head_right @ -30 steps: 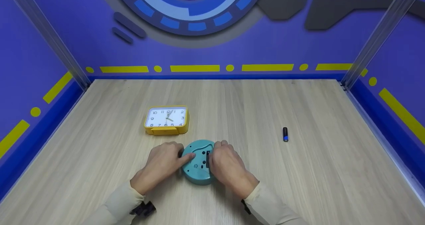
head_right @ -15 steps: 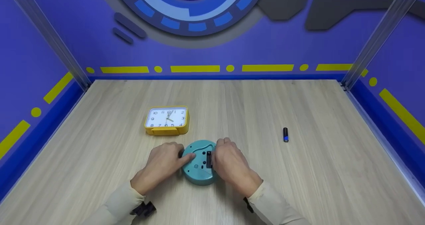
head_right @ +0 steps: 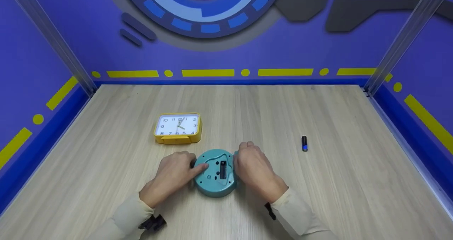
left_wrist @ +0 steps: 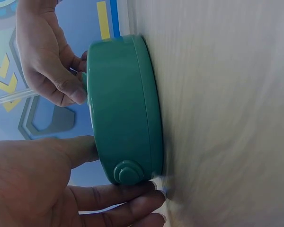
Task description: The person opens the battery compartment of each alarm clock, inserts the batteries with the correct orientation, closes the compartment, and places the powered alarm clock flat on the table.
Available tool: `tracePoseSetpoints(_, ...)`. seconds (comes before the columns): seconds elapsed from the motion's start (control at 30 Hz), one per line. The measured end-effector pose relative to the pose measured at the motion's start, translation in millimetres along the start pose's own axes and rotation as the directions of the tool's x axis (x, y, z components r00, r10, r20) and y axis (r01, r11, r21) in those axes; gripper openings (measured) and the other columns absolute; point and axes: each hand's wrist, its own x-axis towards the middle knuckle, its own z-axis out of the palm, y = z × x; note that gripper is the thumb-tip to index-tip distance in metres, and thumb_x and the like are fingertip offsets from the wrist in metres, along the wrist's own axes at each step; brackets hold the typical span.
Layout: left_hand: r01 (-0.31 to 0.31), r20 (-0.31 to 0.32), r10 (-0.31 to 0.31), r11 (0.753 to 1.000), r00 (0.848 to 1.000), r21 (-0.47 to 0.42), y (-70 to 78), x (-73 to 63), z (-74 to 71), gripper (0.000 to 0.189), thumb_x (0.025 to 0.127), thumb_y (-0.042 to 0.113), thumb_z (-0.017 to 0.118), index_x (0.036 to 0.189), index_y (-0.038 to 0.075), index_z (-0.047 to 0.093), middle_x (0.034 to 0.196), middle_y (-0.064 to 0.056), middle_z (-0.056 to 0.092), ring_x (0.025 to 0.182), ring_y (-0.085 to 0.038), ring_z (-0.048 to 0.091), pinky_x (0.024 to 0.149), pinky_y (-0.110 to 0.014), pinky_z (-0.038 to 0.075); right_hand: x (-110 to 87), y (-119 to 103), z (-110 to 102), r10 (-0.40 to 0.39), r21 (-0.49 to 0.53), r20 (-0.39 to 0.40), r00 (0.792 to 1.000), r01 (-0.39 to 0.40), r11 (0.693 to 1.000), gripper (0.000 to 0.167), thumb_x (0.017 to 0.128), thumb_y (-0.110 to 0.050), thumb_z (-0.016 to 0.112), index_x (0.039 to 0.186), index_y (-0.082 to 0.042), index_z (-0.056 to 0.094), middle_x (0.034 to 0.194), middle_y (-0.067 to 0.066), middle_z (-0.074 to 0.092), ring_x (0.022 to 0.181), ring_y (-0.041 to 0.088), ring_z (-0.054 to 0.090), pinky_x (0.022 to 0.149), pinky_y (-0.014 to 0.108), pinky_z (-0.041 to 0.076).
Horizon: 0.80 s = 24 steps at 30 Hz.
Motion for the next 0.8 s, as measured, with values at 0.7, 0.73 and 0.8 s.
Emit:
tracePoseSetpoints(0.7,0.018,-0.005,-0.018,1.0,1.0,0.004,1.7,0.5,0.9,0.045,0.099,0.051,0.072,0.089,0.008,0.075,0.068,0.0,0.048,0.067,-0.017,0.049,0.057,-0.033,0.043,13.5,33,-3,0.102,0.022,0.121,0.987,-0.106,0.994,0.013,0.104,-0.008,0.065,0.098,0.004,0.063,0.083,0.007,0.053,0.073,0.022,0.053,0.065,0.04,0.048)
tracePoseSetpoints(0.73,0.017,-0.004,-0.017,1.0,1.0,0.002,1.7,0.6,0.8,0.045,0.099,0.051,0.072,0.09,0.008,0.075,0.068,0.0,0.048,0.067,-0.017,0.049,0.057,-0.033,0.043,14.3,34,-2,0.106,0.02,0.128,0.986,-0.109,0.994,0.014,0.104,-0.008,0.065,0.098,0.004,0.063,0.082,0.007,0.053,0.072,0.022,0.053,0.065,0.04,0.048)
tracePoseSetpoints(0.8,0.017,0.004,-0.017,1.0,1.0,-0.003,1.9,0.8,0.4,0.045,0.1,0.052,0.071,0.091,0.008,0.075,0.068,0.0,0.048,0.067,-0.017,0.049,0.057,-0.033,0.042,15.6,37,0,0.109,0.02,0.139,0.984,-0.113,0.993,0.014,0.104,-0.008,0.065,0.098,0.004,0.063,0.081,0.007,0.053,0.072,0.022,0.053,0.065,0.04,0.048)
